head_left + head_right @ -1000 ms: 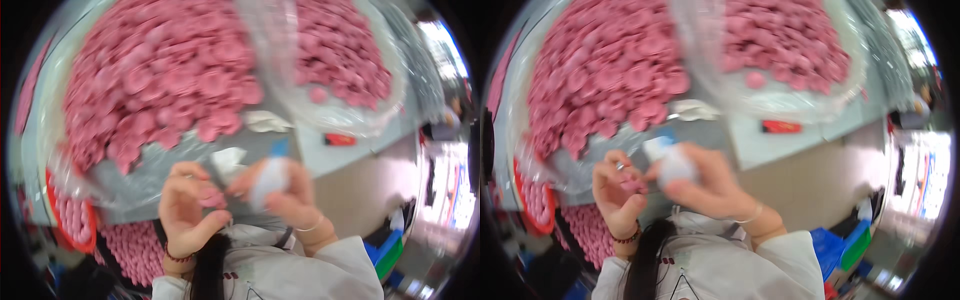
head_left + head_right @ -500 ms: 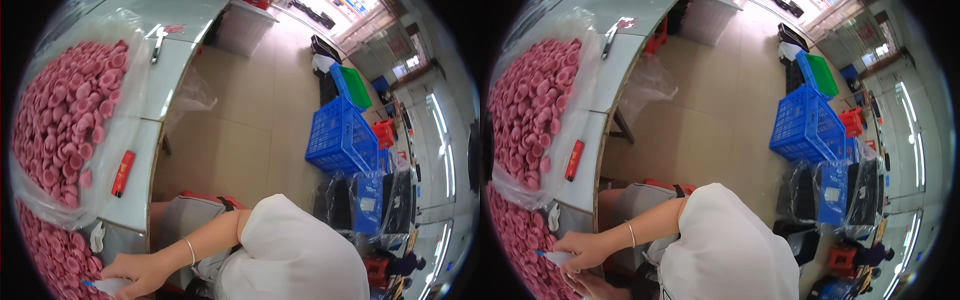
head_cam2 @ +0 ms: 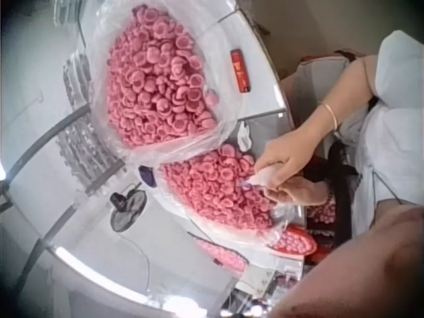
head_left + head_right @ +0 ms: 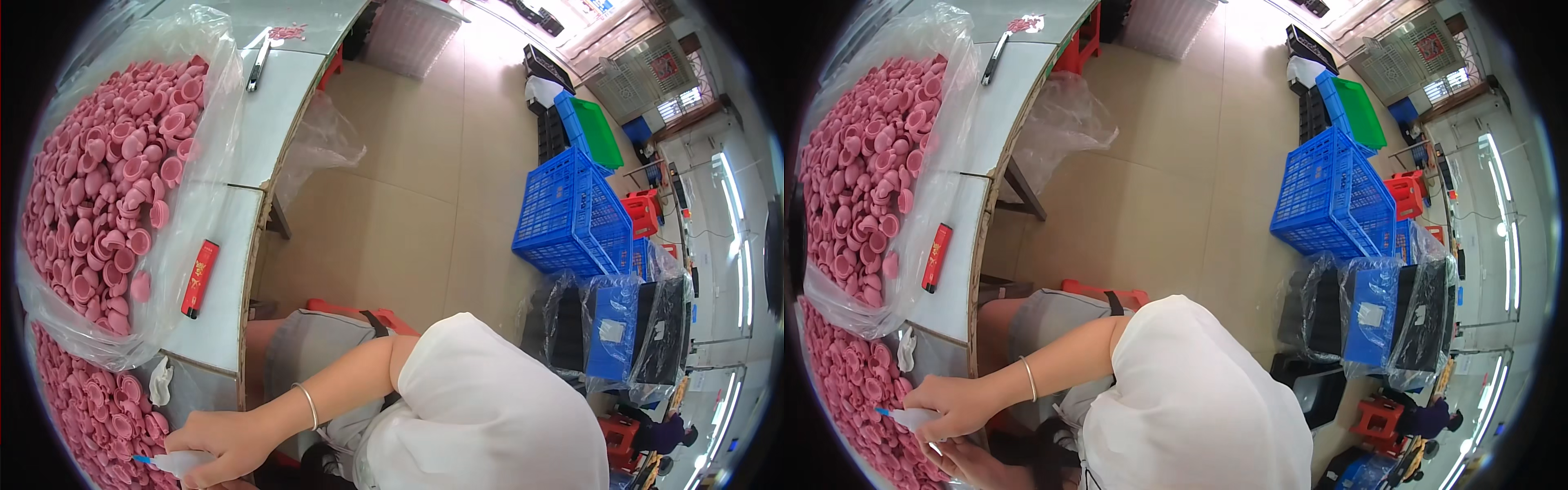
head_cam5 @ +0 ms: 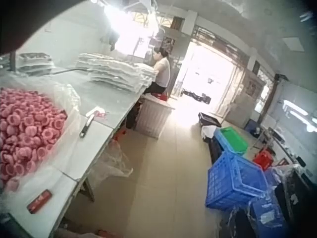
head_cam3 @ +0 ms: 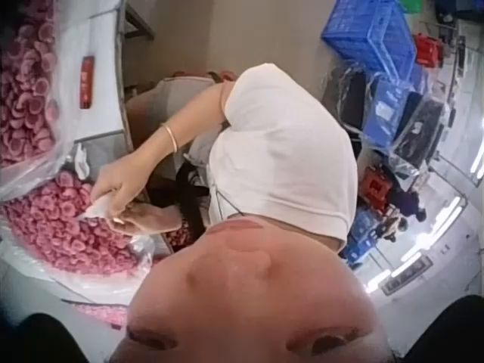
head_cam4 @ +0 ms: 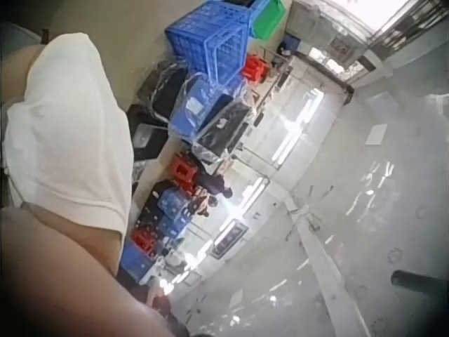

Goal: Glue pink plastic toy components together at a factory workbench.

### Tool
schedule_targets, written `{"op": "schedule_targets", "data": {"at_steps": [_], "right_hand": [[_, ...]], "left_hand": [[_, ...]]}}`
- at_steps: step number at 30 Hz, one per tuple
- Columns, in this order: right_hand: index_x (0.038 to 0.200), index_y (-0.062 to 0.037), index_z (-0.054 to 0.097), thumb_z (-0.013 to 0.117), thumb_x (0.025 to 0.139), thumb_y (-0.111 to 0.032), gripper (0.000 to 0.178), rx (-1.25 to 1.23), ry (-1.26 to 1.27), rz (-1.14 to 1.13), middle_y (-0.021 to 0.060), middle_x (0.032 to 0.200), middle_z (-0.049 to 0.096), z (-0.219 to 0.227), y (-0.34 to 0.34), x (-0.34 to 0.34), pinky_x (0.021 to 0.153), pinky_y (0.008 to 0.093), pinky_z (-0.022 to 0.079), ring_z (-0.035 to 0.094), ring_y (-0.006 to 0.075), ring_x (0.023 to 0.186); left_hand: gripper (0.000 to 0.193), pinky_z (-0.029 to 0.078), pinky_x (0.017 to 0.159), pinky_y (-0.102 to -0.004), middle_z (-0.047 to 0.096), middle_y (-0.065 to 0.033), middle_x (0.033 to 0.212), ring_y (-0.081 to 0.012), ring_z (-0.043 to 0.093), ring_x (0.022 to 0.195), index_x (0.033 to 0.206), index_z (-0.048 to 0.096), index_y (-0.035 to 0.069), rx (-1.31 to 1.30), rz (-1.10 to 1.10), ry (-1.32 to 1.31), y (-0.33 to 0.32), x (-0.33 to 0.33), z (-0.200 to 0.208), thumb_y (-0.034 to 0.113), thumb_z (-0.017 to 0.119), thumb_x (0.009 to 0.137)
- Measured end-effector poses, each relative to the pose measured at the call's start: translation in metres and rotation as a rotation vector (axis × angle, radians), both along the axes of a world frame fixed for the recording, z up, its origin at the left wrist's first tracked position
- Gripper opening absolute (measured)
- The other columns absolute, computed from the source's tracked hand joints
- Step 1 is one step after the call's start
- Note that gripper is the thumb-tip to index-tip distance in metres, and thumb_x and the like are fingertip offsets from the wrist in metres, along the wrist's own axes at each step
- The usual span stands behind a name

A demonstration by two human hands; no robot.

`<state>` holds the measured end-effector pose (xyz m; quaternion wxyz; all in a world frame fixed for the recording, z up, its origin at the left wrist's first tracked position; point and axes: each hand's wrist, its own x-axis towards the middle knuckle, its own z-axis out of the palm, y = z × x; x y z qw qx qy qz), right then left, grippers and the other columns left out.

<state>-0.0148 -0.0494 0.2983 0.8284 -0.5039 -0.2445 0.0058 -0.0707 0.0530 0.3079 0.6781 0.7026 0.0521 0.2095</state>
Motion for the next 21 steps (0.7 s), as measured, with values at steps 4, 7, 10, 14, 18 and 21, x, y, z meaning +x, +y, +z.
{"op": "schedule_targets", "data": {"at_steps": [4, 7, 10, 14, 18, 21], "right_hand": [[0.072, 0.0045, 0.051, 0.055, 0.068, -0.024, 0.029, 0.032, 0.046, 0.049, 0.0137, 0.059, 0.054, 0.0, 0.001, -0.001, 0.047, 0.0313, 0.041, 0.054, 0.022, 0.052], [0.072, 0.0043, 0.051, 0.055, 0.068, -0.023, 0.027, 0.029, 0.01, -0.008, 0.0132, 0.058, 0.054, -0.001, 0.004, -0.001, 0.046, 0.0311, 0.04, 0.054, 0.0213, 0.051], [0.072, 0.004, 0.051, 0.055, 0.067, -0.022, 0.027, 0.003, -0.024, -0.045, 0.0127, 0.057, 0.053, -0.003, 0.005, -0.001, 0.046, 0.0312, 0.04, 0.053, 0.0214, 0.051], [0.071, 0.0035, 0.051, 0.054, 0.067, -0.022, 0.026, 0.015, -0.016, -0.053, 0.013, 0.057, 0.053, -0.003, 0.004, 0.0, 0.047, 0.0314, 0.04, 0.053, 0.0223, 0.051], [0.07, 0.0032, 0.051, 0.054, 0.067, -0.022, 0.026, 0.008, -0.038, -0.063, 0.0133, 0.056, 0.052, 0.0, 0.0, -0.001, 0.046, 0.0317, 0.04, 0.053, 0.0241, 0.051], [0.072, 0.0024, 0.051, 0.055, 0.068, -0.023, 0.026, 0.003, -0.003, -0.015, 0.0135, 0.059, 0.053, -0.001, -0.002, -0.001, 0.049, 0.0324, 0.041, 0.054, 0.0256, 0.053]], "left_hand": [[0.026, 0.043, 0.071, -0.0285, 0.047, -0.0138, 0.1, -0.0208, 0.05, 0.086, 0.104, 0.043, 0.001, -0.032, -0.022, -0.027, 0.003, -0.001, -0.001, 0.015, 0.049, 0.084], [0.027, 0.042, 0.072, -0.0288, 0.047, -0.0142, 0.1, -0.0208, 0.05, 0.087, 0.105, 0.043, 0.001, -0.035, -0.026, 0.001, 0.006, -0.002, -0.002, 0.015, 0.05, 0.083], [0.027, 0.042, 0.074, -0.029, 0.047, -0.014, 0.1, -0.0207, 0.05, 0.088, 0.106, 0.043, 0.001, -0.027, -0.053, -0.006, 0.008, -0.002, -0.004, 0.015, 0.049, 0.083], [0.028, 0.041, 0.073, -0.0282, 0.048, -0.0132, 0.1, -0.0208, 0.049, 0.089, 0.108, 0.042, 0.002, -0.125, -0.049, -0.002, 0.009, -0.001, -0.004, 0.014, 0.049, 0.083], [0.03, 0.042, 0.073, -0.0284, 0.047, -0.013, 0.101, -0.0212, 0.049, 0.09, 0.109, 0.041, 0.003, -0.092, -0.039, 0.036, 0.011, -0.003, -0.006, 0.014, 0.049, 0.083], [0.033, 0.038, 0.082, -0.0311, 0.046, -0.0131, 0.104, -0.0221, 0.047, 0.095, 0.111, 0.041, 0.003, -0.072, -0.099, 0.007, 0.017, -0.006, -0.011, 0.018, 0.05, 0.083]]}}
